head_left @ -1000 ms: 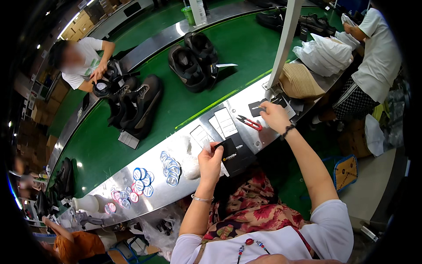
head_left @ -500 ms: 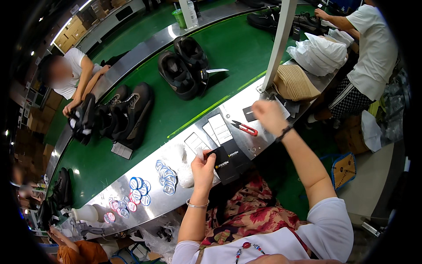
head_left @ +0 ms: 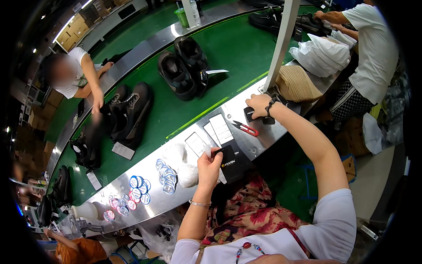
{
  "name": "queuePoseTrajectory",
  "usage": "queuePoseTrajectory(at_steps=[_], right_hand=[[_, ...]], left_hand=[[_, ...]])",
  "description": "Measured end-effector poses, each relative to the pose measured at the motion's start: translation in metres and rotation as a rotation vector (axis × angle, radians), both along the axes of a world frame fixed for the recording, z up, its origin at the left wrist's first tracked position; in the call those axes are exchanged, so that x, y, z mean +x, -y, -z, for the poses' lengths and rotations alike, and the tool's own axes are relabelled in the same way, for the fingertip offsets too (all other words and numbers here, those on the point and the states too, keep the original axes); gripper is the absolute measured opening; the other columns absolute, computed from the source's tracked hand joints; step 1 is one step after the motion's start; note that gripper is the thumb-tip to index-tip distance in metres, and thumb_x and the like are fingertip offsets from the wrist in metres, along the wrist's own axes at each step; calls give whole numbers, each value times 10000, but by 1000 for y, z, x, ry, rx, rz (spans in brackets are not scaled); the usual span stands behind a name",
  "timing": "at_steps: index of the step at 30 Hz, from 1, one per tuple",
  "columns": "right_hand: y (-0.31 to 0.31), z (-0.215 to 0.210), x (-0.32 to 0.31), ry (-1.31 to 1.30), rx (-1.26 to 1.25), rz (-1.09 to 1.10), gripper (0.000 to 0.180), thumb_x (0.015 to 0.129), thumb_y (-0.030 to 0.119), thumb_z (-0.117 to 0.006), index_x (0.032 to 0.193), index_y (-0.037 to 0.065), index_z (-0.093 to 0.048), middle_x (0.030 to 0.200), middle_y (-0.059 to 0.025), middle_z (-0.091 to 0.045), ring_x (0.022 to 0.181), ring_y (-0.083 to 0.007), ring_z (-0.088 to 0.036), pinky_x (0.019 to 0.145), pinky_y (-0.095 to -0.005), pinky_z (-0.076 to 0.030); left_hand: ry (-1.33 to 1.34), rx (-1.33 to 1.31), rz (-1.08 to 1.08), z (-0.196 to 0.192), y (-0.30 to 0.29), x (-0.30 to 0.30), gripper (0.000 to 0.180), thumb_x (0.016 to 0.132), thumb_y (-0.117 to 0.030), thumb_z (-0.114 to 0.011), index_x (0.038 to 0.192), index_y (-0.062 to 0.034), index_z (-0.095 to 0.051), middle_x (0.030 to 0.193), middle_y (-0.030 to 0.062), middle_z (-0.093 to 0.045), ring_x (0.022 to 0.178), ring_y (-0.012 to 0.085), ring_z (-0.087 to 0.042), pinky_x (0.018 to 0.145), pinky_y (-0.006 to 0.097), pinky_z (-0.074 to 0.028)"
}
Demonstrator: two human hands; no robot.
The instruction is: The person organizes labels and small blue patches on a workstation, then inserts a small white pad into a black shoe and places the shoe into a white protective bag before adding it to a stack of finished items.
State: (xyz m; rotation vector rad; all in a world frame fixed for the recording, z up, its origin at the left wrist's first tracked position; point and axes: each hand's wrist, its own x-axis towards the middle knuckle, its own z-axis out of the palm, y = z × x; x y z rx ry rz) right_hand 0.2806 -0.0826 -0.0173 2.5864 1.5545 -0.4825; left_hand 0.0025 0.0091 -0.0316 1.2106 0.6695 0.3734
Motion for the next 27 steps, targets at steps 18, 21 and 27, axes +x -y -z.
queuePoseTrajectory(at_steps=[18,21,27], right_hand=[[10,-59,-26,-417,677,44,285,716,97,-594,995,52,-557,809,-145,-623,769,-297,-607,686,-359,-471],[16,-86,-65,-682,837,150,201,770,45,-610,899,4,-462,757,-82,-594,692,-99,-561,612,-246,-449],[25,-40,-140,-1101,1011,361,235,789,43,-622,975,18,-479,743,-7,-566,700,-54,-519,613,-209,-423]], left_hand=[[-8,11,-36,-7,-1,5,125,814,-36,-586,914,38,-589,766,-18,-534,684,53,-453,617,192,-367],[3,14,-82,-9,-3,3,123,817,-30,-582,917,41,-586,796,-1,-551,707,62,-472,647,198,-381],[108,79,-129,-19,5,10,128,849,-56,-556,944,27,-574,710,-19,-520,553,30,-394,492,181,-292]])
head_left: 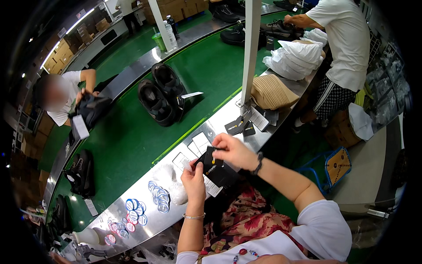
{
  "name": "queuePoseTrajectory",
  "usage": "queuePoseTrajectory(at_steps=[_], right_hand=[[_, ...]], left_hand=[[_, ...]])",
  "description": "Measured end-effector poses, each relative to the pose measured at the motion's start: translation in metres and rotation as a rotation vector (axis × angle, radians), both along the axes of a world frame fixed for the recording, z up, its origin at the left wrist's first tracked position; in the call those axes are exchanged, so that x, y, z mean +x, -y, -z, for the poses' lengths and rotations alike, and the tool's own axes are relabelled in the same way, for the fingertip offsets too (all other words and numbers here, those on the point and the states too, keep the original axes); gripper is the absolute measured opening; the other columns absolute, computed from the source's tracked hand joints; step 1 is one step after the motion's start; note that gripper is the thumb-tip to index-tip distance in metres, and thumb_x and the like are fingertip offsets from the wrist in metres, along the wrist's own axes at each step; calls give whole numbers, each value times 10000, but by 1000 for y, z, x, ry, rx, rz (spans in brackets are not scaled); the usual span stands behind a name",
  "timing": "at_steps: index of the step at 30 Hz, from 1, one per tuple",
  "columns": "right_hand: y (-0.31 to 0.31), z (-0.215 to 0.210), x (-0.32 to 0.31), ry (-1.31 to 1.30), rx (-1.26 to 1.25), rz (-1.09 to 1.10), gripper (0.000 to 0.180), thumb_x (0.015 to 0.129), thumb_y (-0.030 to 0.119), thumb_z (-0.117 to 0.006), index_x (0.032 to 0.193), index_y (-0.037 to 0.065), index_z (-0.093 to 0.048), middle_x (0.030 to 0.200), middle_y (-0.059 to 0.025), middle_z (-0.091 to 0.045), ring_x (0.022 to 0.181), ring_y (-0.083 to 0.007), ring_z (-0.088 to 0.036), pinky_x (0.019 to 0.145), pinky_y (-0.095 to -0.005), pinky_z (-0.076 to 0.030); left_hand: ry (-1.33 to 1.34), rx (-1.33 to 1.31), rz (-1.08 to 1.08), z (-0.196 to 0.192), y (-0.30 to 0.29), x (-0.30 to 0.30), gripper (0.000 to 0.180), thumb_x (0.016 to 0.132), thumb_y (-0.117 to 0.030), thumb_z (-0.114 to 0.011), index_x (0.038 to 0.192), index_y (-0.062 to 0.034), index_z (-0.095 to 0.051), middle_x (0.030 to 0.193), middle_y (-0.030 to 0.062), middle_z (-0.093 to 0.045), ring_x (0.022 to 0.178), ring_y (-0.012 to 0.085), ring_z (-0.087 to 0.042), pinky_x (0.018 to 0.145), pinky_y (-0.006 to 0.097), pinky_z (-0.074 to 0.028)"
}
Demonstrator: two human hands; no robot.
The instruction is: The person organizes labels and small blue patches on a workstation, then inserts a small white pad into a black shoe and places the shoe into a white protective bag before adding it to a stack of finished items.
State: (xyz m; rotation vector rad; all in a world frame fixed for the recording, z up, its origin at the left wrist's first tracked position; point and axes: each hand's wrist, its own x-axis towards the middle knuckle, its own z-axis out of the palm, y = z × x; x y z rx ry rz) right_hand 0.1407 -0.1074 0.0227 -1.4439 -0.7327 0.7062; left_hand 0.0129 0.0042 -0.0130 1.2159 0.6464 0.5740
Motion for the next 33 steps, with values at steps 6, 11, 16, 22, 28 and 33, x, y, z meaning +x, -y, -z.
queuePoseTrajectory(at_steps=[6,11,16,22,28,33], right_hand=[[-3,31,-30,-63,81,124,235,806,59,-619,1013,-11,-534,828,-30,-577,726,-58,-518,630,-199,-435],[17,-8,-24,-231,64,149,119,818,38,-568,913,24,-497,745,21,-526,675,-28,-473,551,-177,-374],[14,-6,-33,-289,69,100,64,842,67,-532,879,62,-479,728,46,-464,561,-9,-372,476,-154,-300],[12,-8,-37,-209,-22,27,89,831,59,-560,882,42,-489,739,34,-468,565,-7,-407,483,-162,-333],[1,9,-41,14,-21,86,120,792,28,-631,845,-15,-532,729,14,-550,603,-11,-483,529,-173,-394],[-7,6,-40,162,-93,160,138,785,39,-641,843,-21,-532,734,-20,-571,586,-47,-500,541,-197,-419]], left_hand=[[82,87,-73,-2,-2,-6,267,836,-16,-574,1086,44,-504,733,-21,-492,485,10,-360,404,168,-251],[87,89,-96,-11,1,-13,218,796,11,-626,969,-9,-494,761,-27,-464,630,24,-423,544,152,-320],[163,59,-25,-5,0,-19,165,831,16,-587,968,-14,-501,737,-45,-462,595,7,-399,525,157,-322],[154,22,-25,-7,-2,-23,167,832,11,-592,978,-3,-511,778,-40,-471,635,10,-434,553,161,-357],[106,17,-17,-9,-1,-23,127,854,-42,-582,961,13,-541,714,-42,-468,590,12,-417,511,168,-334],[145,-162,24,-4,-4,-27,147,876,-107,-574,957,9,-535,621,-52,-442,456,11,-318,398,186,-222]])
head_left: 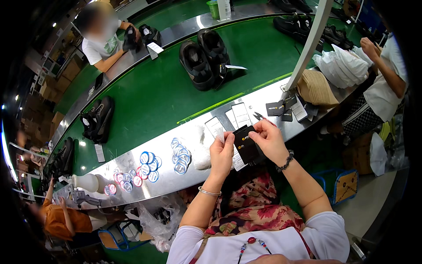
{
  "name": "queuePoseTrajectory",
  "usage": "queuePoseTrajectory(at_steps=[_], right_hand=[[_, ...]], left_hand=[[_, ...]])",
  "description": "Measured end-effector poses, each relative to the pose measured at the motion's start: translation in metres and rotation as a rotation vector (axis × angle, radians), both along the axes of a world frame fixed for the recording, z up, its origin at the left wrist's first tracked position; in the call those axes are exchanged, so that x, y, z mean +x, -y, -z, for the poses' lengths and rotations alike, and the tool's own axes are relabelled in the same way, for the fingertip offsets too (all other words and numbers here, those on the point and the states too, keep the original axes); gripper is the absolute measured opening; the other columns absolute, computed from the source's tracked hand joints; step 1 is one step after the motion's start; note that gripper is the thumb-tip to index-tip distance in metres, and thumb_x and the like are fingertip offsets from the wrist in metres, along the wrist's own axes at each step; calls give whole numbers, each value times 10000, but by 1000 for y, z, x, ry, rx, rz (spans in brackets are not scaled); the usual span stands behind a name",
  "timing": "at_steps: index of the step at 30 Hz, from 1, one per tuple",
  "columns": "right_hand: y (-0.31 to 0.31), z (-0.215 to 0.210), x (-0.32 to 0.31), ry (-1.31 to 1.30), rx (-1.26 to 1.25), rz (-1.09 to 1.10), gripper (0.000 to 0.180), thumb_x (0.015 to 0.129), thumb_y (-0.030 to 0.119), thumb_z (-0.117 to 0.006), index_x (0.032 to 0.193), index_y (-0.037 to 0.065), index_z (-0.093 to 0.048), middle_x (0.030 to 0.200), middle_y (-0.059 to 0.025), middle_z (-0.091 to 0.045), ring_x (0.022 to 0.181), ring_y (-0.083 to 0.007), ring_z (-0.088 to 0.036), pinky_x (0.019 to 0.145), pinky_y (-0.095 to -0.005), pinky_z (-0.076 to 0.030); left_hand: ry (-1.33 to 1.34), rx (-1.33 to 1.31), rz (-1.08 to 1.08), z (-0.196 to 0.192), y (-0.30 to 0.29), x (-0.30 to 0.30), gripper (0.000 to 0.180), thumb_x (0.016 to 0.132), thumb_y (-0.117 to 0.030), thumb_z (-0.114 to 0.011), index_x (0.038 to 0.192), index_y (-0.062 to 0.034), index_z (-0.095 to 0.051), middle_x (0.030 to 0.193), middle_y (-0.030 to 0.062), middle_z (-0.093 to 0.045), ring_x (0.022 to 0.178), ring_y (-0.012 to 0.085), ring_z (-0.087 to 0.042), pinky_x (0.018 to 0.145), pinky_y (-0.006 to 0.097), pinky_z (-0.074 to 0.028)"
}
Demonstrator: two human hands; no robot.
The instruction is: The person organizes labels and small blue patches on a workstation, then inserts a small white pad into a black shoe and places the shoe into a white protective bag before adding it to a stack of finished items.
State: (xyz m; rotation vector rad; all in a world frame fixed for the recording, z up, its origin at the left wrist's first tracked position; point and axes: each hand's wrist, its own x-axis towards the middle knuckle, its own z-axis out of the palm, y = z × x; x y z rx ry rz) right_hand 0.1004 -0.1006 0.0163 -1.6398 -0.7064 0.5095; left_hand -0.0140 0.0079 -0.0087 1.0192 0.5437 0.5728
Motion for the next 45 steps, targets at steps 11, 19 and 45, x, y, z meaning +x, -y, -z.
queuePoseTrajectory(at_steps=[11,19,45], right_hand=[[-11,-6,-11,164,-173,47,178,773,104,-658,793,-6,-519,659,-73,-545,542,-142,-507,514,-271,-415],[-1,-16,-7,558,-13,78,63,833,89,-564,833,27,-570,728,-100,-566,622,-274,-561,530,-341,-426],[8,-1,-17,555,57,-142,54,820,79,-551,812,26,-546,728,-121,-533,672,-315,-555,561,-380,-428]], left_hand=[[-8,197,-69,-1,6,5,135,869,-88,-577,960,9,-559,712,-33,-530,513,5,-372,432,166,-260],[-87,182,-50,4,2,3,114,872,-70,-566,935,24,-552,766,-26,-543,652,25,-456,572,168,-368],[-27,119,116,-6,7,-6,64,868,-92,-580,871,-29,-589,713,-62,-493,576,8,-380,501,163,-284]])
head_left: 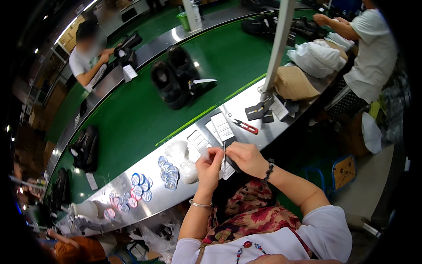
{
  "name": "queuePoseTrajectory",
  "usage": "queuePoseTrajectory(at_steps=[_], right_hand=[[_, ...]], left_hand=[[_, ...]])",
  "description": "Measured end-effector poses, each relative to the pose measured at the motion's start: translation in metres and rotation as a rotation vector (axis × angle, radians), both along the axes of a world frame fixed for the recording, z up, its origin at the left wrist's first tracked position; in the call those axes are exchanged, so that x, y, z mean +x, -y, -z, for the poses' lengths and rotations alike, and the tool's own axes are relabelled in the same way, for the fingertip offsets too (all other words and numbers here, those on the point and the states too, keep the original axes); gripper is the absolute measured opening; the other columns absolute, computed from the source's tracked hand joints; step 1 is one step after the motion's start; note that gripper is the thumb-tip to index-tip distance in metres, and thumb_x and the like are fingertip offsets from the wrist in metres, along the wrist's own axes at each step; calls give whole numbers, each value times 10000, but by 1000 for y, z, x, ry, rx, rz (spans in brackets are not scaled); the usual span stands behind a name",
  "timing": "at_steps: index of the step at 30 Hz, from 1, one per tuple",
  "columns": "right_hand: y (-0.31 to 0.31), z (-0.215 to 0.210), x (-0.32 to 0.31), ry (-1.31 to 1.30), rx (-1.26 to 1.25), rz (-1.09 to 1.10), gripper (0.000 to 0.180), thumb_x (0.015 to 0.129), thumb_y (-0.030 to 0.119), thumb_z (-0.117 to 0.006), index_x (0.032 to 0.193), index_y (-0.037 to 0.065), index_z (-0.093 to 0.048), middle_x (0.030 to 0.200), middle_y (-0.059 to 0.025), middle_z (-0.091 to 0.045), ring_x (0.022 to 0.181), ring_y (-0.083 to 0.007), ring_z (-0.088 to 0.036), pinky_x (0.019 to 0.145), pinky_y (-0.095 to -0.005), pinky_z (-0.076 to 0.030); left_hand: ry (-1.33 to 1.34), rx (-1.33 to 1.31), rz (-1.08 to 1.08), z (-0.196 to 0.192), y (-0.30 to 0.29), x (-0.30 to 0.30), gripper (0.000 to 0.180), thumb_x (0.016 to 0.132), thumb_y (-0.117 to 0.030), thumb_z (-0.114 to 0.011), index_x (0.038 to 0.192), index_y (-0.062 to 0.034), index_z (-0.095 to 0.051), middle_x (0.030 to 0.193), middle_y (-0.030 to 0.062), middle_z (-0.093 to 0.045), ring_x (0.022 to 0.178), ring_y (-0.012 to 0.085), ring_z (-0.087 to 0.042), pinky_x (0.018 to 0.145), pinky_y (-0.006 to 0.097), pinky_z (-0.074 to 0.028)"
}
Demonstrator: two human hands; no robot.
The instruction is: The person organizes labels and small blue patches on a workstation, then inserts a small white pad into a black shoe and places the shoe into a white protective bag before adding it to a stack of finished items.
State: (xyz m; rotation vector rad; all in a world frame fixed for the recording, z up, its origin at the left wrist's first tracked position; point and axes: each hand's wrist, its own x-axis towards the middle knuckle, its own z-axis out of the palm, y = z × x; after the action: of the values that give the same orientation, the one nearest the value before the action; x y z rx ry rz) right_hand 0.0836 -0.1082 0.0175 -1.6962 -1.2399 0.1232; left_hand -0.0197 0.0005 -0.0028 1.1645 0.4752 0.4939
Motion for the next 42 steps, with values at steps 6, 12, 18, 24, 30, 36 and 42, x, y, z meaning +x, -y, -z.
queuePoseTrajectory(at_steps=[6,12,18,24,30,36,42], right_hand=[[11,-13,-2,-306,-219,25,171,822,189,-597,888,43,-538,767,-102,-557,673,-281,-569,587,-351,-457],[25,2,16,-56,-171,19,158,821,195,-592,848,43,-558,802,-104,-549,694,-286,-563,611,-358,-454],[50,-14,44,345,-86,75,122,770,137,-593,717,37,-547,895,-80,-549,823,-282,-531,743,-393,-424],[62,-41,97,48,-229,298,159,796,150,-527,697,26,-522,711,-149,-558,702,-337,-547,607,-400,-428],[45,-46,180,364,-483,586,209,838,217,-469,761,40,-550,706,-166,-597,704,-372,-577,631,-488,-433],[13,-17,215,417,-815,412,213,819,200,-507,832,15,-611,818,-191,-633,798,-359,-612,703,-457,-480],[-3,-2,232,217,-1053,446,242,793,126,-485,939,-6,-625,990,-231,-611,929,-368,-598,789,-442,-483]], left_hand=[[-60,287,17,8,1,9,122,897,-135,-550,872,-15,-555,644,-44,-489,496,13,-360,433,175,-257],[-17,373,38,2,4,14,142,920,-149,-509,849,-29,-533,651,-46,-492,520,7,-358,446,169,-271],[-91,208,-15,-3,-13,18,161,926,-158,-500,832,-31,-534,700,-23,-530,547,14,-350,495,169,-279],[-63,154,48,-14,2,42,240,928,-211,-497,828,1,-548,541,-56,-400,433,5,-282,392,179,-208],[-152,181,111,6,4,40,167,917,-171,-509,922,-14,-565,725,0,-577,467,0,-314,405,169,-227],[-154,151,97,15,5,37,120,901,-126,-529,935,-16,-562,713,-13,-571,486,-10,-328,427,157,-235],[-176,187,97,23,7,35,141,898,-151,-541,934,-19,-576,725,-20,-575,520,-2,-349,461,161,-262]])
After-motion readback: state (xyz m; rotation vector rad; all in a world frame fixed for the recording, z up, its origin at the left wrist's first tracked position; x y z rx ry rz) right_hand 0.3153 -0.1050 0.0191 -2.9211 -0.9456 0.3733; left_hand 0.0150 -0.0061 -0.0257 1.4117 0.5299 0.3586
